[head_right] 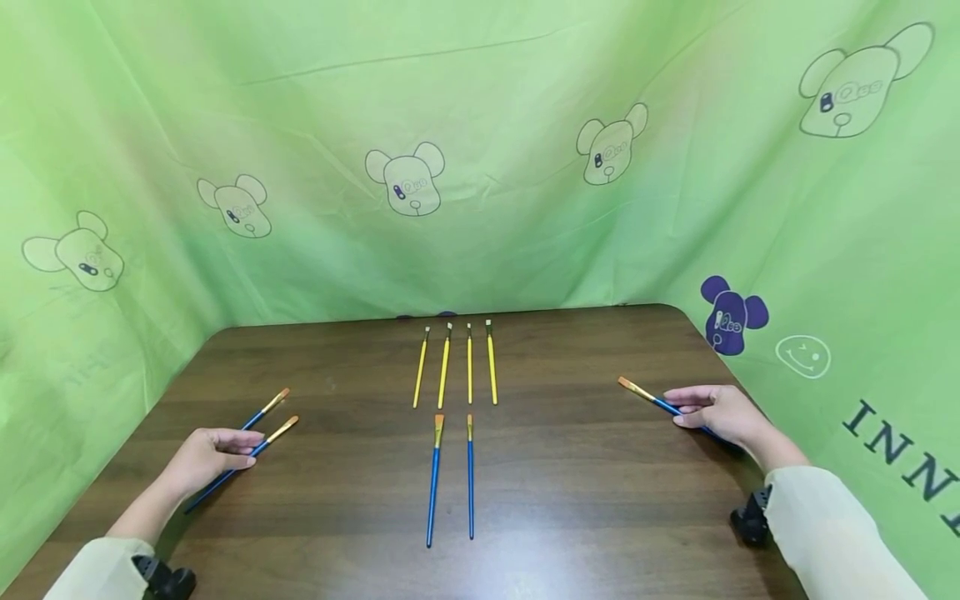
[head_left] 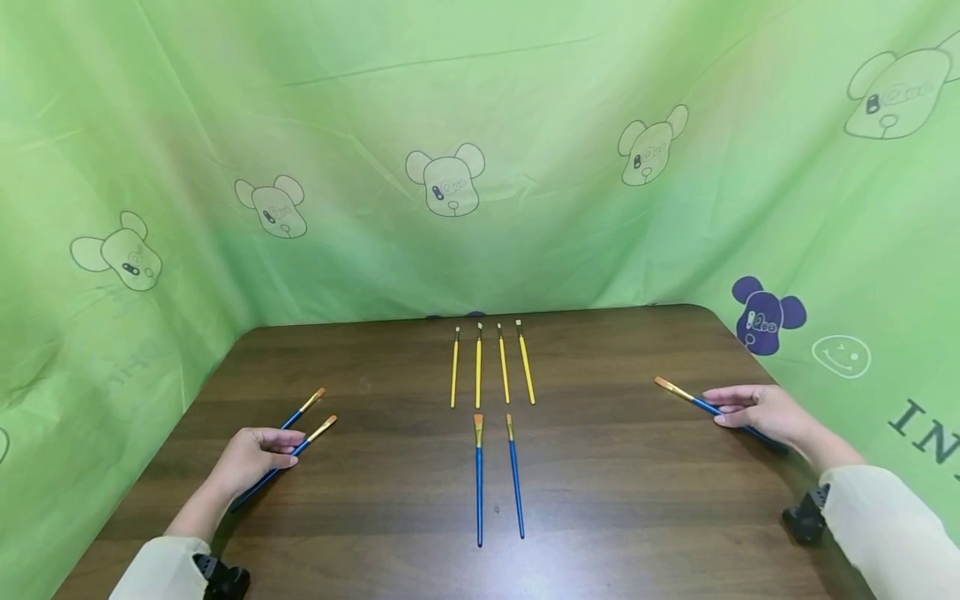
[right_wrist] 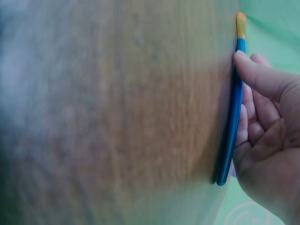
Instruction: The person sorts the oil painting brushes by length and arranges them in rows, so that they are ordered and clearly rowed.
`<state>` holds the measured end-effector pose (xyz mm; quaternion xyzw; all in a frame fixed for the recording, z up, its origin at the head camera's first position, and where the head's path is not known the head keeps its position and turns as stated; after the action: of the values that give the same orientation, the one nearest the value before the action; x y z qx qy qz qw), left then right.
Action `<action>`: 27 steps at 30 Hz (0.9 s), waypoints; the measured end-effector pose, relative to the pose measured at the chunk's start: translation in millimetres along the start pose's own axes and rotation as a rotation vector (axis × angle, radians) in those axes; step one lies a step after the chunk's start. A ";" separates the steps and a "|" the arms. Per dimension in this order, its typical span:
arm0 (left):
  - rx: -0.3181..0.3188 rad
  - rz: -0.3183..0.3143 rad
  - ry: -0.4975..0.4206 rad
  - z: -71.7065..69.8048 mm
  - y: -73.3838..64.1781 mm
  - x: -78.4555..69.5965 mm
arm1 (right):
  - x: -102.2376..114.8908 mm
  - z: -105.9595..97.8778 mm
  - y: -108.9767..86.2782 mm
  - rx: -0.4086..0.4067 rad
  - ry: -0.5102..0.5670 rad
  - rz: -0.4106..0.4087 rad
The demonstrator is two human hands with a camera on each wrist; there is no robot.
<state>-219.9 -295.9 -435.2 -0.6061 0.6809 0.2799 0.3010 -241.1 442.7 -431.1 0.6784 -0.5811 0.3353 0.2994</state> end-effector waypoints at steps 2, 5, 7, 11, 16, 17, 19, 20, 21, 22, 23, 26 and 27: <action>0.000 -0.002 0.005 -0.1 -0.2 0.4 | 0.6 1.0 -0.2 0.001 0.003 -0.003; -0.002 -0.001 0.008 -0.6 -0.1 0.8 | 0.7 1.7 -0.3 -0.002 -0.005 -0.005; -0.003 0.002 0.012 -0.8 0.0 0.7 | 0.9 1.8 -0.2 -0.011 -0.018 -0.001; -0.007 -0.005 0.018 -0.6 0.5 0.5 | 1.8 1.2 -0.4 -0.022 -0.039 0.010; -0.004 -0.004 0.004 0.6 1.2 -0.5 | 3.3 0.1 0.3 -0.028 -0.051 0.020; -0.002 -0.004 0.004 0.7 1.5 -1.0 | 3.5 -0.1 0.2 -0.030 -0.055 0.023; -0.002 -0.011 0.001 0.4 1.9 -2.3 | 3.9 -0.7 -0.1 -0.023 -0.056 0.024; -0.003 -0.018 0.000 0.1 2.1 -3.1 | 4.2 -0.5 -0.4 -0.023 -0.050 0.030; -0.002 -0.019 0.002 -0.2 2.0 -4.1 | 4.6 -0.1 -0.8 -0.020 -0.043 0.035; -0.001 -0.022 0.002 -0.6 1.9 -5.1 | 5.3 0.4 -1.2 -0.016 -0.034 0.039; 0.001 -0.020 0.005 -0.9 1.6 -6.3 | 6.2 1.0 -1.5 -0.012 -0.025 0.042; 0.008 -0.021 -0.009 -1.2 0.2 -9.6 | 10.1 4.5 -1.6 -0.003 0.000 0.048; 0.012 -0.020 -0.017 -1.1 -0.2 -10.6 | 11.8 5.6 -1.6 0.002 0.001 0.044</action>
<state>-218.9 -289.7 -426.5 -0.6087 0.6740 0.2781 0.3129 -237.8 431.6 -425.0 0.6657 -0.5952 0.3429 0.2916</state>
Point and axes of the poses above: each hand's wrist, its own y-axis towards the middle knuckle, its own z-axis out of the palm, x = y × z, the point moved 4 cm from there along y, towards the middle knuckle, and after that the axes turned 5 degrees about y, right-handed, at the moved point
